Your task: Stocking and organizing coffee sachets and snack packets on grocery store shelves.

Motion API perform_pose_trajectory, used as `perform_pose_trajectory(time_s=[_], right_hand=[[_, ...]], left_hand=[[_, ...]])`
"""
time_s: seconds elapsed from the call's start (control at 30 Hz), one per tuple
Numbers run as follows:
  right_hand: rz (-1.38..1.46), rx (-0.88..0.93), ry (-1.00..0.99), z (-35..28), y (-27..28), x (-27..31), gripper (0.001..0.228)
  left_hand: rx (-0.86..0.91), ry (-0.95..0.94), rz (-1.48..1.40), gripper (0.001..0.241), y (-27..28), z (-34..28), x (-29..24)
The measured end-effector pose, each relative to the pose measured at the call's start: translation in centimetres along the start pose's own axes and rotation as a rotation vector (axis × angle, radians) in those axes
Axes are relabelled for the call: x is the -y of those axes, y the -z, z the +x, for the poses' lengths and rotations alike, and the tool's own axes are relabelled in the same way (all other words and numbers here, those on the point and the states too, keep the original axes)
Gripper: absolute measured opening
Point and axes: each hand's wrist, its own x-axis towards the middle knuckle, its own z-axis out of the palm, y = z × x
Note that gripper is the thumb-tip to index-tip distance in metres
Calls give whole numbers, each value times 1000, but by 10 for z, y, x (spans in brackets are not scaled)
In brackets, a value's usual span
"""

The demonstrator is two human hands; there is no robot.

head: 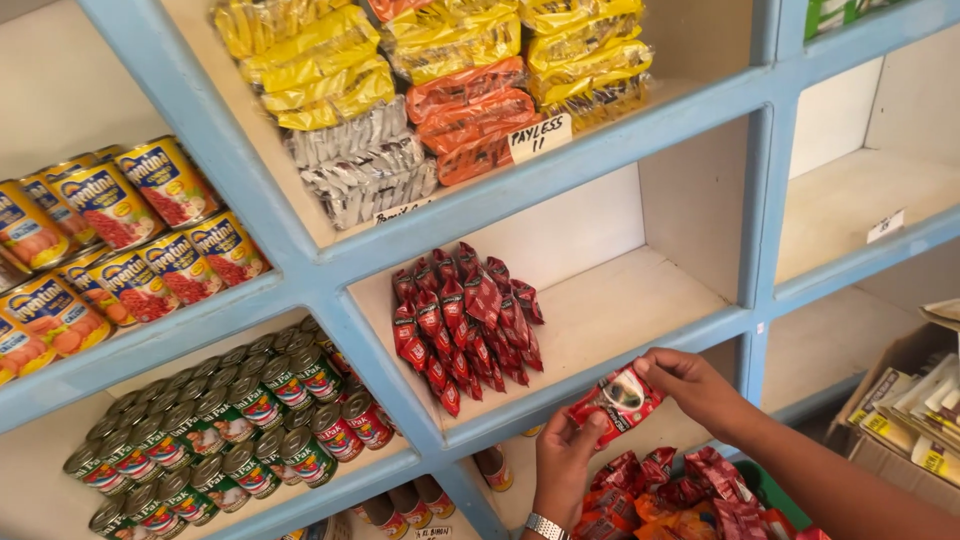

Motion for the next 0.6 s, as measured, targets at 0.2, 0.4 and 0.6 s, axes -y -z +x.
perform_pose_trajectory(time_s=[0.2,0.4,0.6], right_hand=[[-190,-206,29,-4,-5,6,33],[-527,-384,200,-6,-5,14,34],[-346,-237,181,13,7,-1,35]], left_hand=[[-25,-79,139,31,1,2,11],[-53,-337,334,47,-8,-2,15],[-10,-318,297,42,-8,-5,10]])
